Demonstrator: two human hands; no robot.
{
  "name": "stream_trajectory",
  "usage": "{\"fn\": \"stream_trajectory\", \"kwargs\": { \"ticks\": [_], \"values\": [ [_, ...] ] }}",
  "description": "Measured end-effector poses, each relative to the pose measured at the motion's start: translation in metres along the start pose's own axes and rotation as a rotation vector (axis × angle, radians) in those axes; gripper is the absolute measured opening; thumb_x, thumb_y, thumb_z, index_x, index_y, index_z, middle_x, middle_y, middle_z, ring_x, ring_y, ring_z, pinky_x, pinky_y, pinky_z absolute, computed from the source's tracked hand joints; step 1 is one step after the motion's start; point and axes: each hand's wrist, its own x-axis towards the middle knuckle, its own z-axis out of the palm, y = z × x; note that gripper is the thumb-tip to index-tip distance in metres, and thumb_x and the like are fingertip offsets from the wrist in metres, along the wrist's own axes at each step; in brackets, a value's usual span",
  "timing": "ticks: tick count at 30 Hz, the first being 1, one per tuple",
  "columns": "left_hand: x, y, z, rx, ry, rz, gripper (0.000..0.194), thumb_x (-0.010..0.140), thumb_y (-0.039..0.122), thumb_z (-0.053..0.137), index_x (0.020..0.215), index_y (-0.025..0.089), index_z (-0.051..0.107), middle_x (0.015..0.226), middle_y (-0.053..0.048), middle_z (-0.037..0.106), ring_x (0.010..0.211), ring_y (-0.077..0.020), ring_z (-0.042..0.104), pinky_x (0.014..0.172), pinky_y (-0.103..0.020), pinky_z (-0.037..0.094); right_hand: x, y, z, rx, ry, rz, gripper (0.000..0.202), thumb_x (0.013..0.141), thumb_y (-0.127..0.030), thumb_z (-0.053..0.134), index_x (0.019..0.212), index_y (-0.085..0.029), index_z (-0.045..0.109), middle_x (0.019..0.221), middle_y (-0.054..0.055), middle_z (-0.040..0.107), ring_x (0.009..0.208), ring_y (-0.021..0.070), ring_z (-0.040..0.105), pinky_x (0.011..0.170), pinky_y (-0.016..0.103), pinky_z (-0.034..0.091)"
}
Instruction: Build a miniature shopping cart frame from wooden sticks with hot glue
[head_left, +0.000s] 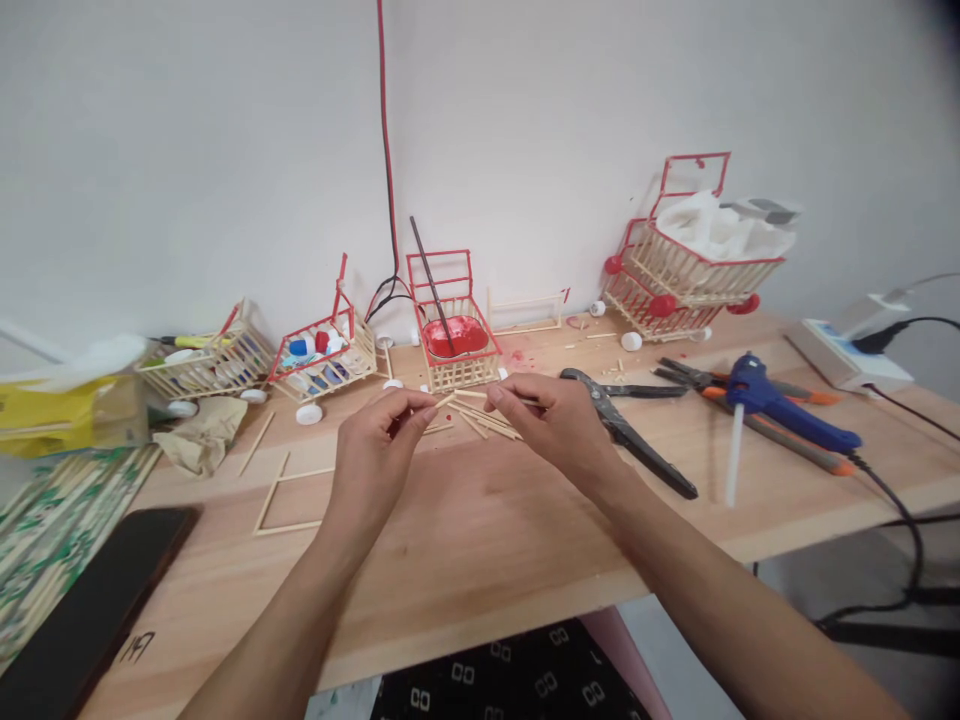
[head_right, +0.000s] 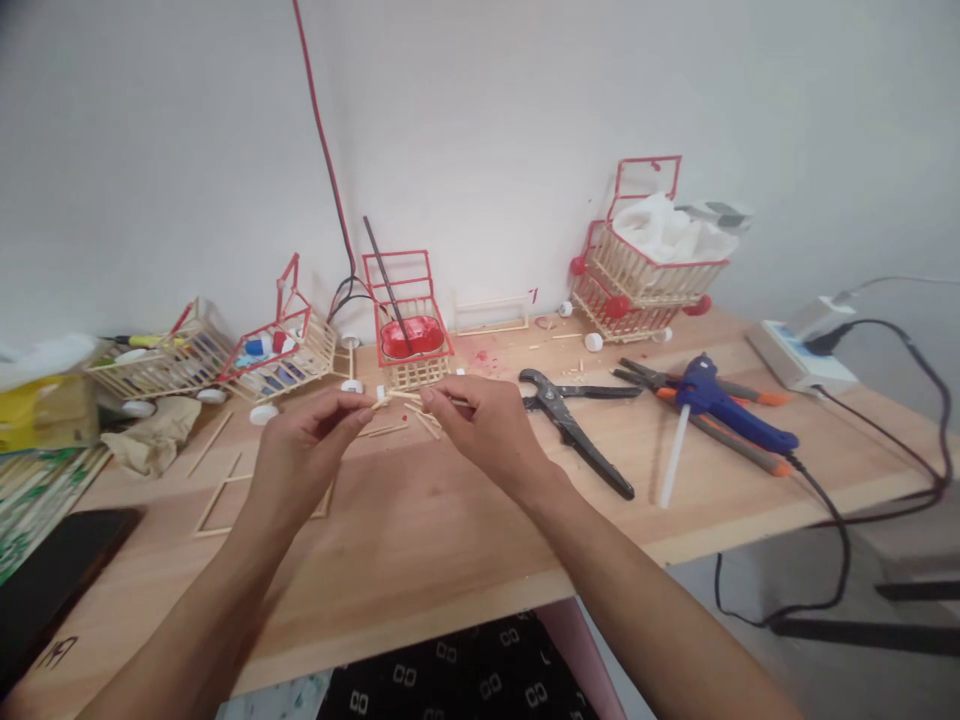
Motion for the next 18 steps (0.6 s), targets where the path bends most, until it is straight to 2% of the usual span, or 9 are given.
{"fn": "stream_trajectory", "kwargs": {
  "ticks": [9,18],
  "values": [
    [-0.0008,-0.0031,-0.0011,0.118,-0.011,0.062,0.012,0.082,0.025,0.061,0.082,0.020,0.072,0.077,-0.003,0.069,0.070,-0.0166,0.057,0.066,-0.027,0.039,-0.0011,-0.0009,0.0001,0.017,-0.017,0.023,0.031,0.090,-0.036,0.050,0.075,-0.017,0.069,0.056,-0.001,0.054,0.053,0.0092,0.046,0.050,0.022,0.028],
    [-0.0003,-0.0042,0.0010,0.066,-0.016,0.021,0.011,0.081,0.025,0.062,0.081,0.018,0.070,0.076,-0.002,0.068,0.069,-0.0153,0.056,0.065,-0.026,0.040,-0.0013,-0.0025,0.0002,0.025,-0.032,0.034,0.031,0.090,-0.035,0.050,0.075,-0.016,0.069,0.057,-0.001,0.056,0.054,0.0090,0.047,0.051,0.023,0.028]
  ]
}}
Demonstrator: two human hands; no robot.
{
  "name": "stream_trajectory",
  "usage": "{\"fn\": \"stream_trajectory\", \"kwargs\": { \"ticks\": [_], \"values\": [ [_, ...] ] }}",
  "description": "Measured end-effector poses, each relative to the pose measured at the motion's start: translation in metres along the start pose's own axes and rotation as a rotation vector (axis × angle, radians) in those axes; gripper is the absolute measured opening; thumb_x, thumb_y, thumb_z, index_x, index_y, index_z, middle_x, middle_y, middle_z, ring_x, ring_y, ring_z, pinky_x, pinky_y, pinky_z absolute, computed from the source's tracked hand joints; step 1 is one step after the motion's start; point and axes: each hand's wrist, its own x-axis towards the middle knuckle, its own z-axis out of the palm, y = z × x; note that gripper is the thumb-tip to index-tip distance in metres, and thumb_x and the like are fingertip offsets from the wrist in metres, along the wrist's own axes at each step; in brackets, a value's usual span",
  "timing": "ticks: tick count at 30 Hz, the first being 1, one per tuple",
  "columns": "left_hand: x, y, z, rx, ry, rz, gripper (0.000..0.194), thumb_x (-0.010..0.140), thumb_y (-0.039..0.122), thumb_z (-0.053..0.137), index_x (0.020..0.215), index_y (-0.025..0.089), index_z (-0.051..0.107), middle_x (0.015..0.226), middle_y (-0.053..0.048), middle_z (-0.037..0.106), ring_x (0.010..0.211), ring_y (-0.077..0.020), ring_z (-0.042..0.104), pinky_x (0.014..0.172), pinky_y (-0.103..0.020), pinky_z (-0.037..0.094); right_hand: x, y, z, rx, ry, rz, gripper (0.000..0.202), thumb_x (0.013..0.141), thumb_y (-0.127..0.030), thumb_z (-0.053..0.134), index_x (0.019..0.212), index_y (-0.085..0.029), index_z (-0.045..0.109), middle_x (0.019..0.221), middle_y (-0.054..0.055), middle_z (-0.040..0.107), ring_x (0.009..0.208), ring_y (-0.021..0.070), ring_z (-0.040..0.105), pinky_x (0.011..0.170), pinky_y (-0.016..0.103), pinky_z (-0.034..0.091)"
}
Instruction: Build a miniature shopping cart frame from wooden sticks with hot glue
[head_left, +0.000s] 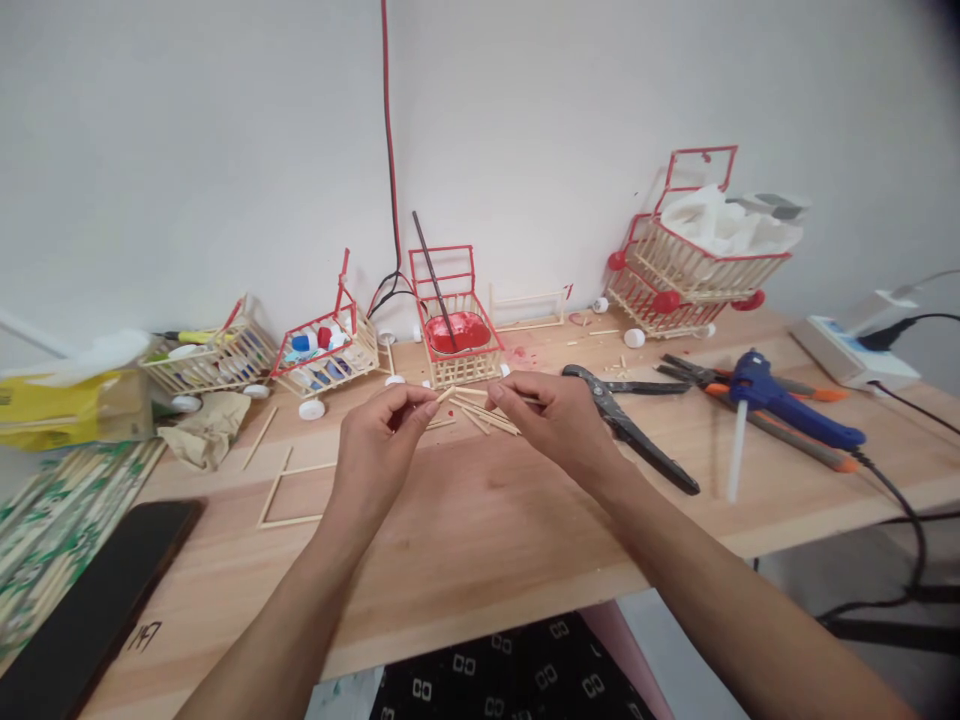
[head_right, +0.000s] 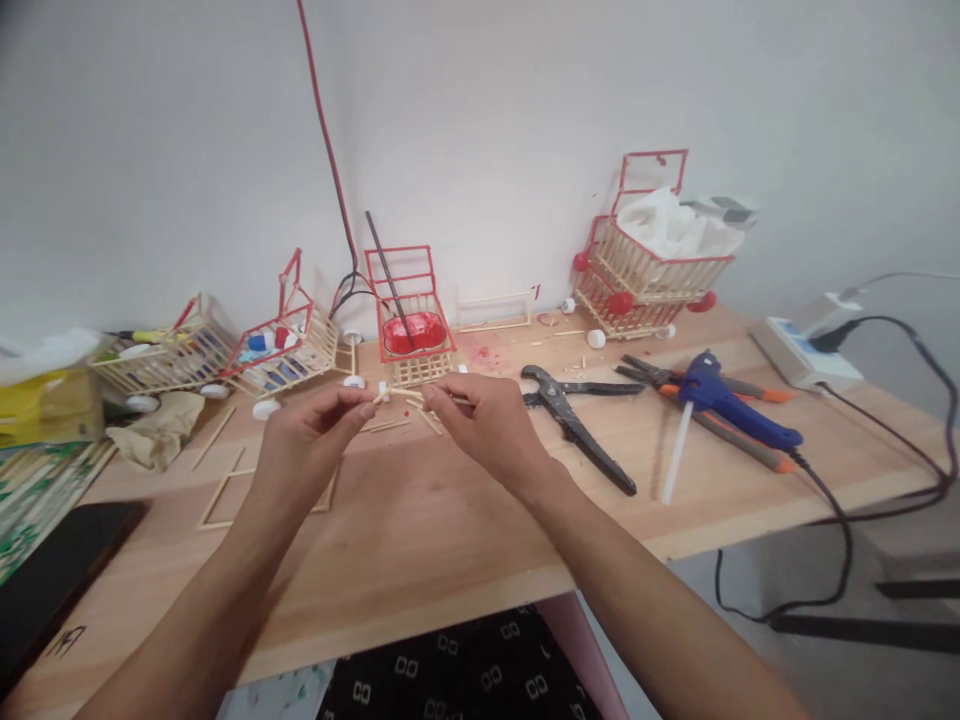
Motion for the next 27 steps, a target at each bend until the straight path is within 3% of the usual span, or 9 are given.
{"fn": "stream_trajectory", "kwargs": {
  "ticks": [27],
  "values": [
    [-0.0003,-0.0008,0.0038,-0.192,-0.064,-0.154,0.012,0.076,0.027,0.065,0.079,0.016,0.069,0.070,0.000,0.066,0.058,-0.0092,0.052,0.055,-0.021,0.039,-0.0006,0.0025,0.0049,0.002,0.024,-0.036,0.030,0.091,-0.032,0.050,0.073,-0.015,0.067,0.056,-0.003,0.052,0.050,0.0069,0.038,0.052,0.022,0.029]
  ]
}}
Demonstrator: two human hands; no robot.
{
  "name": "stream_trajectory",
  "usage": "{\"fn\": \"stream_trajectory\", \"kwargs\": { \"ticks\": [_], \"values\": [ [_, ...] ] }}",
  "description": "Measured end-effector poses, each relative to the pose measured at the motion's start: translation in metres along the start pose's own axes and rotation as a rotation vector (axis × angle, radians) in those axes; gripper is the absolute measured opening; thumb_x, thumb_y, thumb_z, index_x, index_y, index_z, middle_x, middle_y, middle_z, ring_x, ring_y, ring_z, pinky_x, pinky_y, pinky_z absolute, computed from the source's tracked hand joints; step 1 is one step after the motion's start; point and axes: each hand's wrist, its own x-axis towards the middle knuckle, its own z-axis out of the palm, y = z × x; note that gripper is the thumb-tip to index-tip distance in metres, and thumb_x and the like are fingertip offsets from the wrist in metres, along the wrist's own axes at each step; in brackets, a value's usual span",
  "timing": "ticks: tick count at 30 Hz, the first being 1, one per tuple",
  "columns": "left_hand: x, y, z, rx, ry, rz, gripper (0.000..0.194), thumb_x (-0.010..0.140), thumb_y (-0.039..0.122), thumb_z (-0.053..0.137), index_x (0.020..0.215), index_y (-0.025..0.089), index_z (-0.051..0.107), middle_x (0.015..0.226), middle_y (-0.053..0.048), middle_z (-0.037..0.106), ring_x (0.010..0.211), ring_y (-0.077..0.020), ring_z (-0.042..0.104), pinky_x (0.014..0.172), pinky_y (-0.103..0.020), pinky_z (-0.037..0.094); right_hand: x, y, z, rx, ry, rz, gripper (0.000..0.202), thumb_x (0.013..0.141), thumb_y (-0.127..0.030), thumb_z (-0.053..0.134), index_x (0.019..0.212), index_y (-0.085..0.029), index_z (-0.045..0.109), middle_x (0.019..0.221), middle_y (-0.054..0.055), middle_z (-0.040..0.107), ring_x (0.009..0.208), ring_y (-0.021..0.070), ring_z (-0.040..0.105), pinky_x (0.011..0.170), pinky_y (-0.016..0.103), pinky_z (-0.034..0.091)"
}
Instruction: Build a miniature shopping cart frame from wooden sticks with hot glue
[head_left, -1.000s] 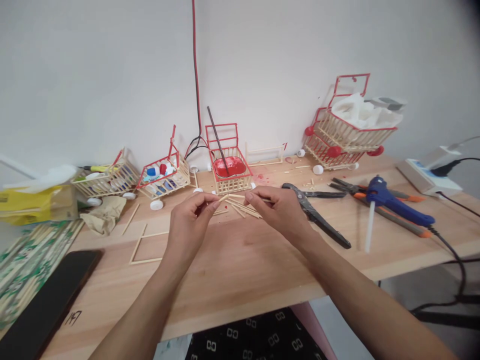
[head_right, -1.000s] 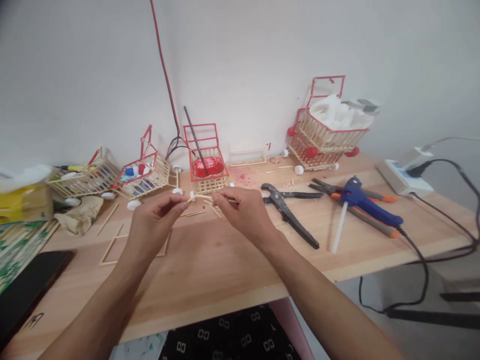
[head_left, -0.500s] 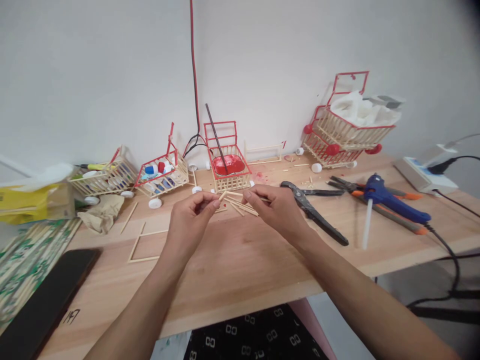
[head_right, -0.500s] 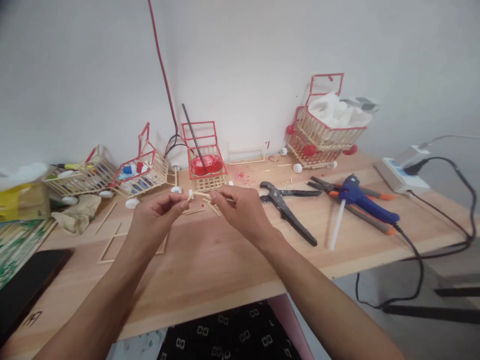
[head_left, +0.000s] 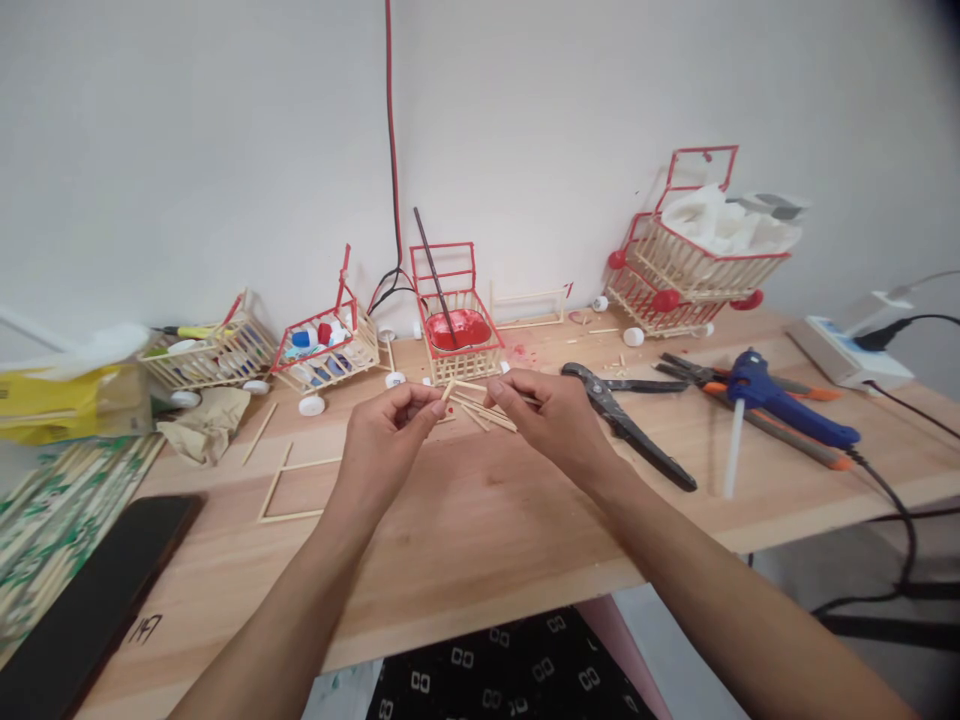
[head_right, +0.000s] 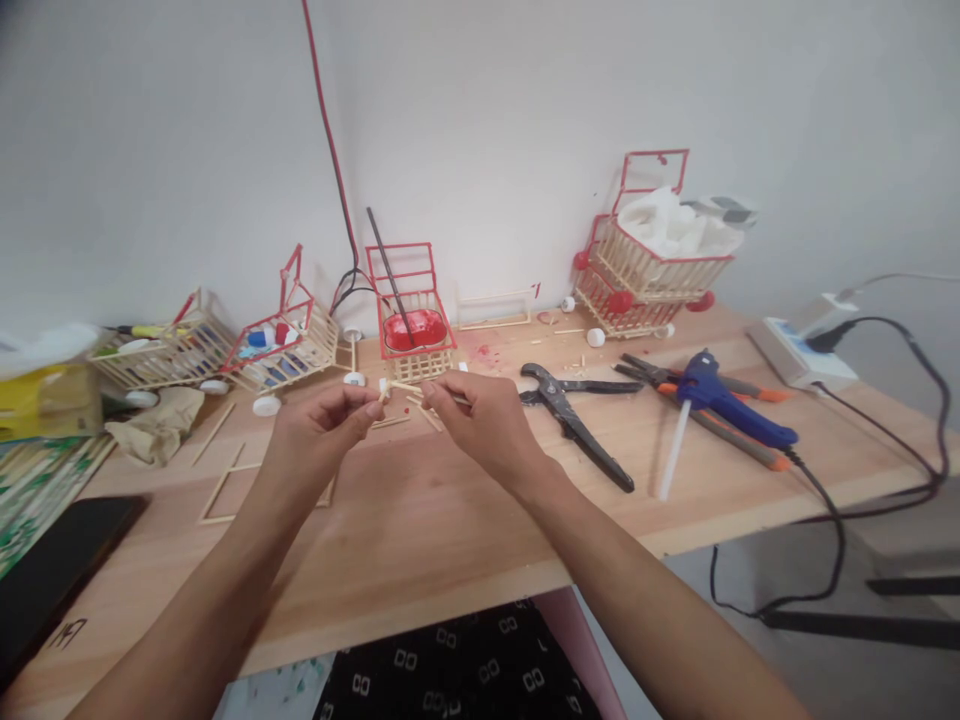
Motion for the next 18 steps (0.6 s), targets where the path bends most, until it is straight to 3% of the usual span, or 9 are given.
{"fn": "stream_trajectory", "kwargs": {
  "ticks": [18],
  "values": [
    [-0.0012,0.0024,0.0014,-0.062,0.001,-0.054,0.014,0.074,0.028,0.067,0.080,0.015,0.069,0.070,-0.001,0.065,0.058,-0.0090,0.051,0.053,-0.021,0.038,-0.0004,-0.0019,0.0005,0.016,-0.003,0.010,0.031,0.091,-0.033,0.050,0.073,-0.015,0.067,0.056,-0.003,0.050,0.051,0.0073,0.038,0.052,0.022,0.029]
  ]
}}
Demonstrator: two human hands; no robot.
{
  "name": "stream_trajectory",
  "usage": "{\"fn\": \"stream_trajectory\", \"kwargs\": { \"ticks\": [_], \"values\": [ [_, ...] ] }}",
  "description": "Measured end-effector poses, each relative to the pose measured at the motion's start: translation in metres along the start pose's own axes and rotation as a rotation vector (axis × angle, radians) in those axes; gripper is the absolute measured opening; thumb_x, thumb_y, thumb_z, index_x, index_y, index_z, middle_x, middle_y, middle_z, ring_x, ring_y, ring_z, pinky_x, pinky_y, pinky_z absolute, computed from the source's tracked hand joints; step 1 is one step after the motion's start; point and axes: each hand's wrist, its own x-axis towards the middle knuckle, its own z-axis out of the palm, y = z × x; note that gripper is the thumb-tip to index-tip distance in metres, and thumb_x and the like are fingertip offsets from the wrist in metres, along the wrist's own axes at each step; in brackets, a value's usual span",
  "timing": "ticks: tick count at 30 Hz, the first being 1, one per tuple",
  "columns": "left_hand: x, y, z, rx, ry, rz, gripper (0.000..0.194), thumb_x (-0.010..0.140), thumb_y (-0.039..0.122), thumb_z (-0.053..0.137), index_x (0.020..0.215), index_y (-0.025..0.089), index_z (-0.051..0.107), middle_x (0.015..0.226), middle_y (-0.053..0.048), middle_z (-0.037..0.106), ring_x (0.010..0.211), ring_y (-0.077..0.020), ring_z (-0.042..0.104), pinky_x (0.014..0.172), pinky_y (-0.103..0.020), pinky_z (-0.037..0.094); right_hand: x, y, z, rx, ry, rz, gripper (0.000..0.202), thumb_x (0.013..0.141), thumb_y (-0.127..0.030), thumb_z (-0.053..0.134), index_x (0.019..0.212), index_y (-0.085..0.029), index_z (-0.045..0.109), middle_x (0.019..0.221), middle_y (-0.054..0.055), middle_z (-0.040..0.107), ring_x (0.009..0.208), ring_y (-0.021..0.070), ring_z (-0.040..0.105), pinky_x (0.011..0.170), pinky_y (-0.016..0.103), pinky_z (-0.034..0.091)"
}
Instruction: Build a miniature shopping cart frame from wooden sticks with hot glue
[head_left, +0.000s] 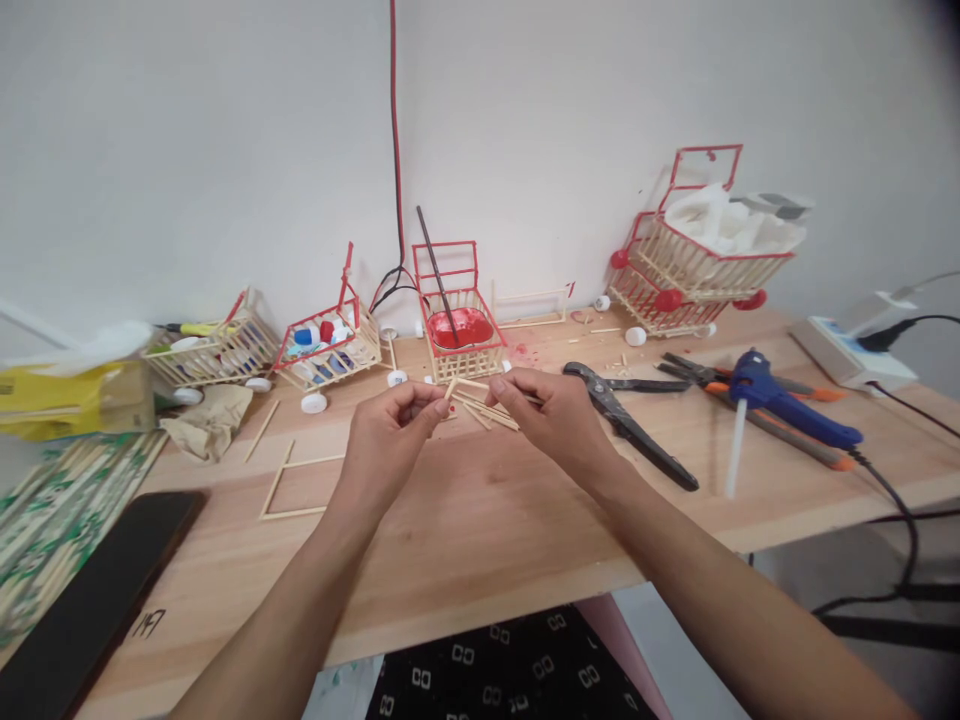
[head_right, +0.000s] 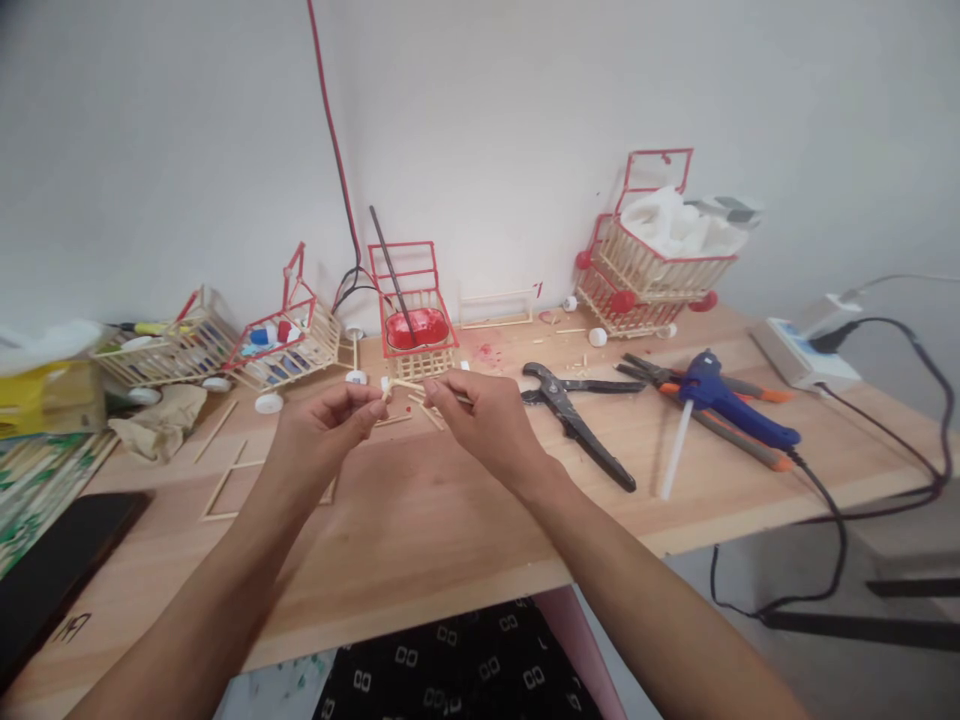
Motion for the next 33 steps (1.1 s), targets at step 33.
{"fn": "stream_trajectory", "kwargs": {
  "ticks": [33],
  "values": [
    [-0.0008,0.0014,0.0015,-0.001,-0.014,-0.013,0.015,0.073,0.030,0.068,0.079,0.016,0.069,0.066,0.000,0.062,0.053,-0.0083,0.048,0.049,-0.021,0.037,0.0000,0.0009,0.0005,-0.006,-0.004,-0.001,0.030,0.091,-0.032,0.049,0.073,-0.015,0.066,0.060,-0.002,0.056,0.054,0.0087,0.044,0.053,0.022,0.030]
  ]
}}
